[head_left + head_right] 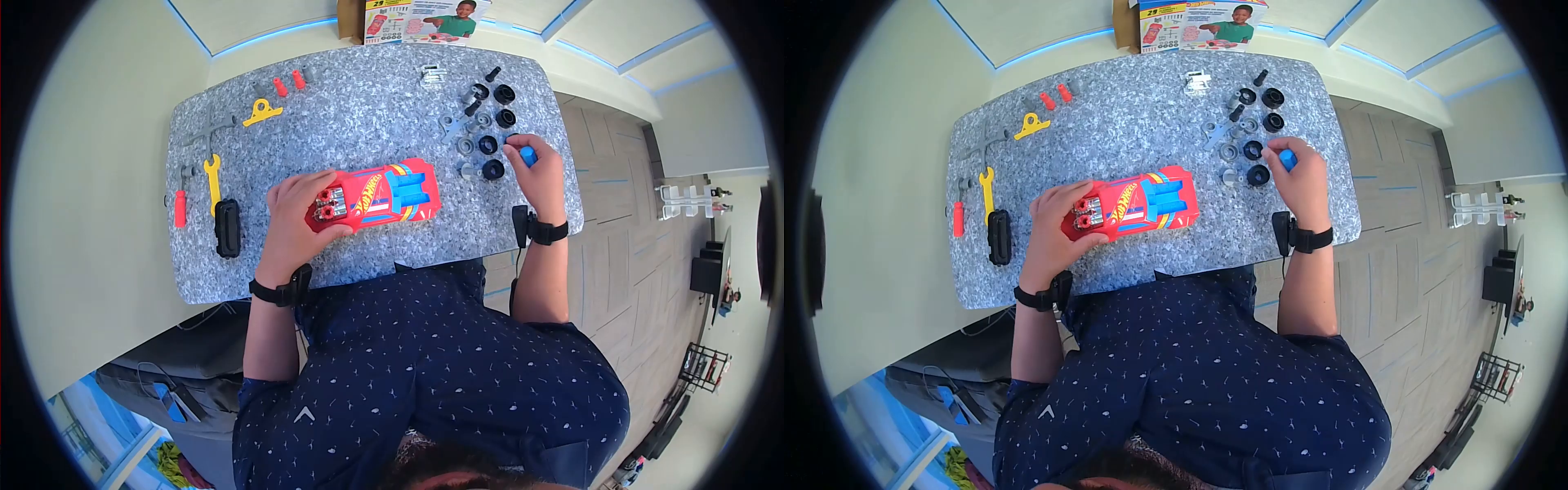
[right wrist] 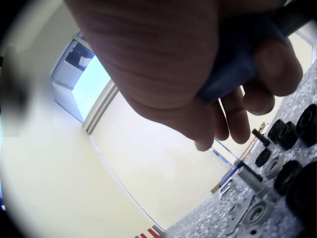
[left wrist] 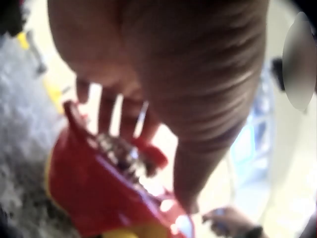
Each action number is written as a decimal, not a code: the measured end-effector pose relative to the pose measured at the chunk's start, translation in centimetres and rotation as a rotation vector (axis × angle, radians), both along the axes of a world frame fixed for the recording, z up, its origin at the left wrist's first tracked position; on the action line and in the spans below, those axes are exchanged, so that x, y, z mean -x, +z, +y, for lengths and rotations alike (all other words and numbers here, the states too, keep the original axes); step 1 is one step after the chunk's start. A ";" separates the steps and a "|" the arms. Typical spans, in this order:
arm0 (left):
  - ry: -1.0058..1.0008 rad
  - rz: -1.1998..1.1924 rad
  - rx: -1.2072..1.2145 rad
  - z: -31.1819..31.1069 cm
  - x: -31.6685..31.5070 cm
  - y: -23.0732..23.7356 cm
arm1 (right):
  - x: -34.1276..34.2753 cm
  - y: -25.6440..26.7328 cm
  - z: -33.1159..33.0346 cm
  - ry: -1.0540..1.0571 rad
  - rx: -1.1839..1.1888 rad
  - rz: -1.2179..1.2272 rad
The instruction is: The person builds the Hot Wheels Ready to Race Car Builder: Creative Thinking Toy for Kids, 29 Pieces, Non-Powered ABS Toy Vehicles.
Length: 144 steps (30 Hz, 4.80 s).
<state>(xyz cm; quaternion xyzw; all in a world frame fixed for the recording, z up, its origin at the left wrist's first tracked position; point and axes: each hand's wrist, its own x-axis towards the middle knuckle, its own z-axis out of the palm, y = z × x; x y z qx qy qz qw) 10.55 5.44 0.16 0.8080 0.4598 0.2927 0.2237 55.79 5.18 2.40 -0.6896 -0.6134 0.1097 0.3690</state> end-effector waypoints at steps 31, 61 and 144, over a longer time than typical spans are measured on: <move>-0.138 0.169 -0.104 -1.9 -5.1 0.8 | 4.6 1.3 20.3 0.358 0.269 -0.807; -0.108 0.047 -0.113 -1.6 -4.7 -0.9 | 12.3 2.3 12.9 0.890 0.255 -0.252; -0.148 -0.146 0.499 0.7 3.4 1.3 | 11.3 1.0 -3.4 0.537 -0.077 0.028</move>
